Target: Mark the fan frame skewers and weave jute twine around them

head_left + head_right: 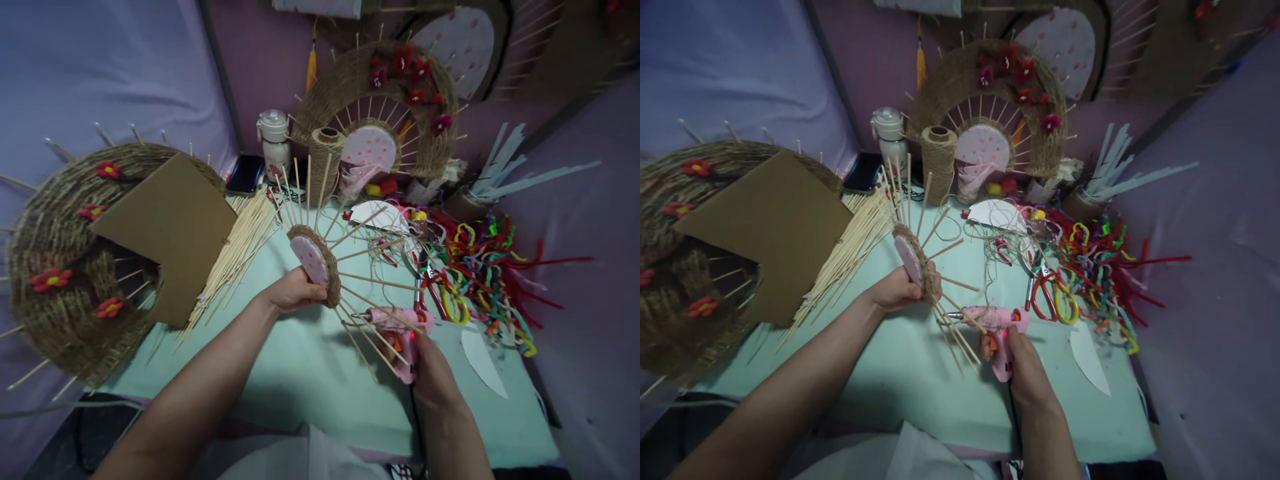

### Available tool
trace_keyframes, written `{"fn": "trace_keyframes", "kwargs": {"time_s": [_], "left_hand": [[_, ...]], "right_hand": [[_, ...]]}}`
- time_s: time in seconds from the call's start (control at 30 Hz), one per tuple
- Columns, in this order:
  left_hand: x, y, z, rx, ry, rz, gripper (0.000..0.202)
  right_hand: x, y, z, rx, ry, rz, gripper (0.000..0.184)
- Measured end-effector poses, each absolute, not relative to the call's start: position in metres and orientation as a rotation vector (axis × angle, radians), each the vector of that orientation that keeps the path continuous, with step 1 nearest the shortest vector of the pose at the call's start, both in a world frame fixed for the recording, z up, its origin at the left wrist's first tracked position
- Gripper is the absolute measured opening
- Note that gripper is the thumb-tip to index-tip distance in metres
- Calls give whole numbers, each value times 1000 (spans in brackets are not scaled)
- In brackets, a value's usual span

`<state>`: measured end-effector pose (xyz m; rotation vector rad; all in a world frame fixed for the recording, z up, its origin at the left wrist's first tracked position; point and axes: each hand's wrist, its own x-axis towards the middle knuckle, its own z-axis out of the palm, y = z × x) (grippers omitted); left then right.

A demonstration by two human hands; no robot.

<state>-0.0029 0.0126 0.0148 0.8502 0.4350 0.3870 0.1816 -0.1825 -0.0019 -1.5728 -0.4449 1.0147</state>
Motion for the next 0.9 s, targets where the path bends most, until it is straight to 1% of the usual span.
{"fn": "trace_keyframes", "kwargs": {"time_s": [0.07, 0.2, 0.3, 0.43, 0.7, 0.9], "left_hand": [[-3, 13, 15, 873, 410, 360, 50], [-3, 13, 14, 871, 396, 346, 50], [-3, 12, 14, 859, 387, 340, 50], [-4, 12, 14, 849, 375, 355, 47], [-4, 12, 12, 837, 339, 356, 44], [-3, 12, 14, 840, 341, 355, 46]], "right_hand": [[182, -183, -2, -1525, -431, 1130, 62], [184, -185, -2, -1495, -437, 1187, 60], [186, -186, -2, -1541, -434, 1155, 59], [185, -185, -1, -1589, -394, 1071, 63], [183, -184, 2, -1629, -416, 1030, 62], [187, -186, -2, -1640, -402, 1028, 58]]}}
